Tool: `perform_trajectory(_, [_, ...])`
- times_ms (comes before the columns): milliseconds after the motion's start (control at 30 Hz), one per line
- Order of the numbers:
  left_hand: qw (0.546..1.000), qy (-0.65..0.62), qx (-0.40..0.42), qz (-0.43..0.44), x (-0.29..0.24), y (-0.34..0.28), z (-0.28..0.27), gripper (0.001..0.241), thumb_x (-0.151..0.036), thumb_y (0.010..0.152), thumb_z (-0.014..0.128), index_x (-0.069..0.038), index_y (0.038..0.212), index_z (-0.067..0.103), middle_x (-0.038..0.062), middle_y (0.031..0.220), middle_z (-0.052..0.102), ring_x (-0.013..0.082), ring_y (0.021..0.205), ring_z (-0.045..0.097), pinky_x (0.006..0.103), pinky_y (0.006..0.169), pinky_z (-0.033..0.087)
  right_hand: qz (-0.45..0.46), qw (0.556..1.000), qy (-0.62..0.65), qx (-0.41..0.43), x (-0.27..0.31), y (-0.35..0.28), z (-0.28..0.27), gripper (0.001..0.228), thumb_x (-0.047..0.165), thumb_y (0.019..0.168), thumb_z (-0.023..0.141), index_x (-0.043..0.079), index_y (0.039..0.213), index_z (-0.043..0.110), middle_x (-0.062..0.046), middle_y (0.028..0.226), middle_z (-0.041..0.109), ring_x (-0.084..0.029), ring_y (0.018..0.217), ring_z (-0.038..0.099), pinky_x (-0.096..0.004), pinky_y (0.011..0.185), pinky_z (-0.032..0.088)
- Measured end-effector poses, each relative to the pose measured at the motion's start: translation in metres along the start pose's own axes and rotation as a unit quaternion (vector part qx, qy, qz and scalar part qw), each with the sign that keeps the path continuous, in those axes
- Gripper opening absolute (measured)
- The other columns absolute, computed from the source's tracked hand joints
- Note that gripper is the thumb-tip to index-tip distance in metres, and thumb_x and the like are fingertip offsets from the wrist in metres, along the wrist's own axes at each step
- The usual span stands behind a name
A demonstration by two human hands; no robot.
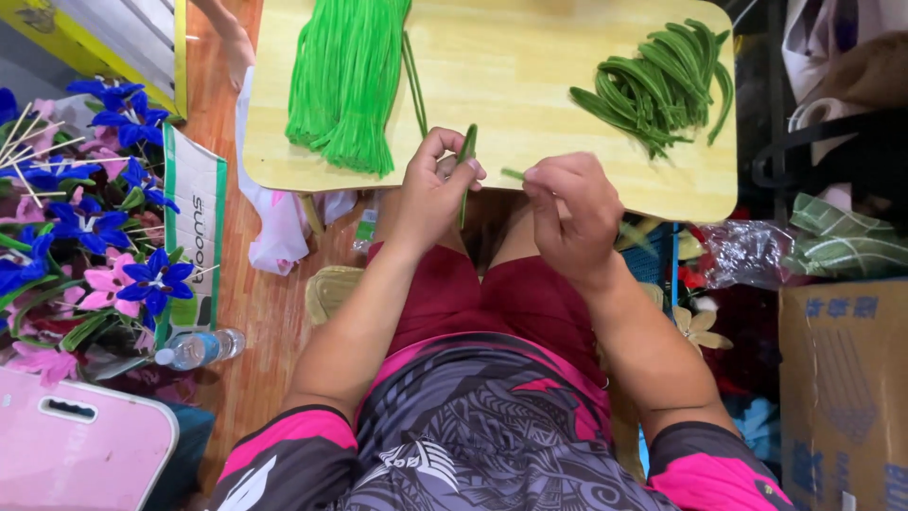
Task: The person sits cross-legged and wraps green fabric strips around thin green sticks by hand. They repeatedly pick up a stick, wrap the fabric tightly around it, and place the finished item on a pile on the table. The workspace includes a wooden board with a bundle of green sticks and a pile of completed wrapped stems.
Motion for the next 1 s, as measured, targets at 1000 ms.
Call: perform_trajectory(1000, [0.984, 0.173, 0.024, 0.028, -0.012, -0.017, 0.036, 0.010, -0.017, 0.100, 0.062, -0.016, 0.105, 0.071, 0.005, 0.082, 0.078, 0.0148, 0.070, 0.071, 0.0313, 0.066, 0.057, 0.406, 0.897, 0.115, 0.131, -0.045, -0.051, 0.013, 0.047, -0.004, 0.093, 0.073, 0.000, 0.134, 0.050, -0.014, 0.136, 0.048, -0.021, 0.077, 0.074, -0.031, 0.066, 0.062])
Point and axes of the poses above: each hand's wrist, its own y-axis towards the middle knuckle, its own z-axis out of the palm, x = y × z, the point moved 10 cm from there along y, towards the middle knuckle
